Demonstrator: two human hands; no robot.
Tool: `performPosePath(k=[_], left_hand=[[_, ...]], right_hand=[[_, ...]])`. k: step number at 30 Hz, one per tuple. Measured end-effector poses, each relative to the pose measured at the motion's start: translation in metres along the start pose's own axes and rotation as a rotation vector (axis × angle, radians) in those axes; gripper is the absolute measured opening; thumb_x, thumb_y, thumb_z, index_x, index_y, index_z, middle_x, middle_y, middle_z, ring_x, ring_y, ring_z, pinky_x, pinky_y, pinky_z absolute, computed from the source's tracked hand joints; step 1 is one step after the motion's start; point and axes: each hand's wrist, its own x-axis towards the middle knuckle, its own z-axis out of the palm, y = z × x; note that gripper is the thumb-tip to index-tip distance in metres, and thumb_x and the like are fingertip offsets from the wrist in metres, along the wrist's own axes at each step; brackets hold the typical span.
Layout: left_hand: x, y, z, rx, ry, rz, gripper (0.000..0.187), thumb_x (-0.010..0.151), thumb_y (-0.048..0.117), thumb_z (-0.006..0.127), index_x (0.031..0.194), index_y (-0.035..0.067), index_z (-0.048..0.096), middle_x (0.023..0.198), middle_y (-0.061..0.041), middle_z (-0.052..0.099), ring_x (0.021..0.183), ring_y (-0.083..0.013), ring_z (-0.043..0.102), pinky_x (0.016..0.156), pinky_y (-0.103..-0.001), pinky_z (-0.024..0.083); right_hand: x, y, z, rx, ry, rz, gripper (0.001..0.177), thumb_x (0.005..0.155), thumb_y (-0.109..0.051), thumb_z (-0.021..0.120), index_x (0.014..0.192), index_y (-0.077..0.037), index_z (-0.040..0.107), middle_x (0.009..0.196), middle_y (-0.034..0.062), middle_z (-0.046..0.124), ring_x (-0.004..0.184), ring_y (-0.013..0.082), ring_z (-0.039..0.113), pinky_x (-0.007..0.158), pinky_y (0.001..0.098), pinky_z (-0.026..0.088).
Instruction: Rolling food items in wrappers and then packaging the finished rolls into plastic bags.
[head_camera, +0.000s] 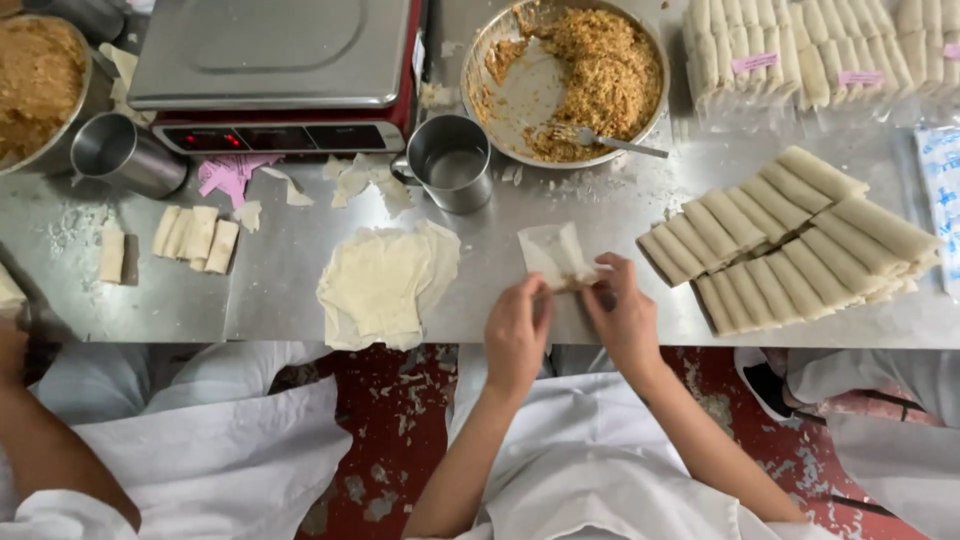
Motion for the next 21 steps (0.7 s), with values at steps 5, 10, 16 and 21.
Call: performPosePath(k=[5,10,16,21], left_hand=[[0.001,-0.002,0.002,0.013,-0.024,0.188,0.015,0.098,0.005,0.076,0.112,0.005,0.073,0.113,-0.01,0.074,0.109,-0.0252,0.072,0.098,-0.04,0.058],[0.004,0.002,0.0,-0.032,-0.136,0.177,0.034,0.098,0.005,0.073,0.13,0.0,0.061,0.132,-0.019,0.069,0.128,-0.0327,0.066,0.112,-0.051,0.049],[0.01,-0.032,0.005,0.001,-0.258,0.254,0.049,0.088,-0.001,0.077,0.133,-0.012,0.061,0.141,-0.03,0.057,0.13,-0.0422,0.061,0.109,-0.051,0.052],[0.026,-0.058,0.0,-0.196,-0.486,0.111,0.037,0.091,0.01,0.08,0.126,0.008,0.07,0.107,-0.006,0.069,0.106,-0.0246,0.071,0.095,-0.036,0.058]], right_hand=[[0.006,-0.001,-0.001,0.026,0.048,-0.164,0.021,0.09,-0.013,0.085,0.107,-0.009,0.074,0.093,0.0034,0.079,0.087,0.0216,0.079,0.08,0.0331,0.063],[0.014,0.003,0.002,0.063,0.028,-0.388,0.017,0.09,-0.002,0.08,0.107,-0.002,0.081,0.1,0.0116,0.077,0.106,0.0292,0.076,0.091,0.0397,0.063],[0.035,0.028,0.001,0.009,-0.162,-0.618,0.029,0.095,-0.017,0.08,0.114,0.004,0.076,0.108,0.0196,0.07,0.105,0.0369,0.071,0.091,0.0447,0.06],[0.052,0.027,-0.021,0.259,-0.455,-0.448,0.022,0.097,-0.005,0.07,0.116,0.006,0.07,0.107,0.0202,0.07,0.104,0.0415,0.07,0.09,0.0528,0.057]])
